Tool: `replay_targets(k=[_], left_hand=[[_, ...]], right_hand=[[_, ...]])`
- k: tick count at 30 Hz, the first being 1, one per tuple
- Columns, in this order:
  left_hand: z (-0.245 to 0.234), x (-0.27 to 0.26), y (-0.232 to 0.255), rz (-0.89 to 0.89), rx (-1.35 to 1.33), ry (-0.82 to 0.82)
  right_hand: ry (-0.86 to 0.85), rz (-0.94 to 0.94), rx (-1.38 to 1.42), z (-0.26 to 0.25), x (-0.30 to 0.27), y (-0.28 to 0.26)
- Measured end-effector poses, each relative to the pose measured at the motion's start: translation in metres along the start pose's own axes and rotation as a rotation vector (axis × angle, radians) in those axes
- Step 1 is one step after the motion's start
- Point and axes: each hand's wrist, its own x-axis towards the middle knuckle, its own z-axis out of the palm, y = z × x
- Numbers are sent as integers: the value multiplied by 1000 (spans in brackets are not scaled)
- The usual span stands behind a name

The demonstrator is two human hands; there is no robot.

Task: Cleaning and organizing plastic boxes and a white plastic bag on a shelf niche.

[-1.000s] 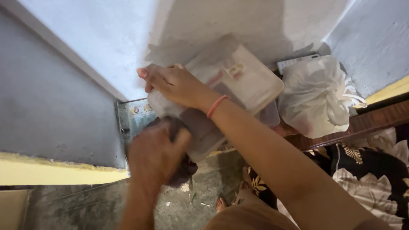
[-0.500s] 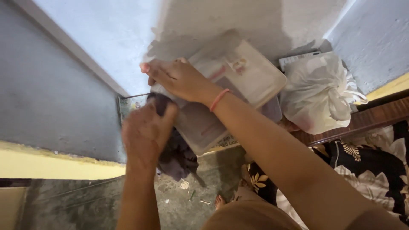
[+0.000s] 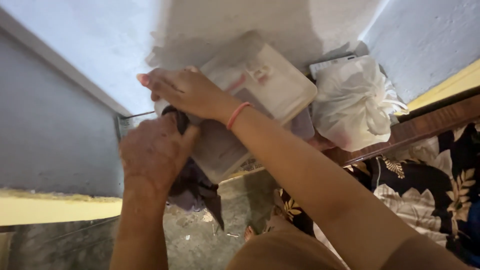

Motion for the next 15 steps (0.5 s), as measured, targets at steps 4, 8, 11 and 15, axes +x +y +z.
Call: replay_targets(k=[4, 8, 11, 15], left_hand=[[0, -40, 22, 92, 33, -156], [11, -57, 23, 169, -40, -47], [12, -52, 18, 156, -48, -86], [6, -52, 17, 94, -110, -153]], right_hand=[[-14, 10, -104, 6, 4, 10], [-67, 49, -78, 3, 5, 0], [-105, 18, -66, -7, 0, 0], [-177, -115, -330, -57, -28, -2]])
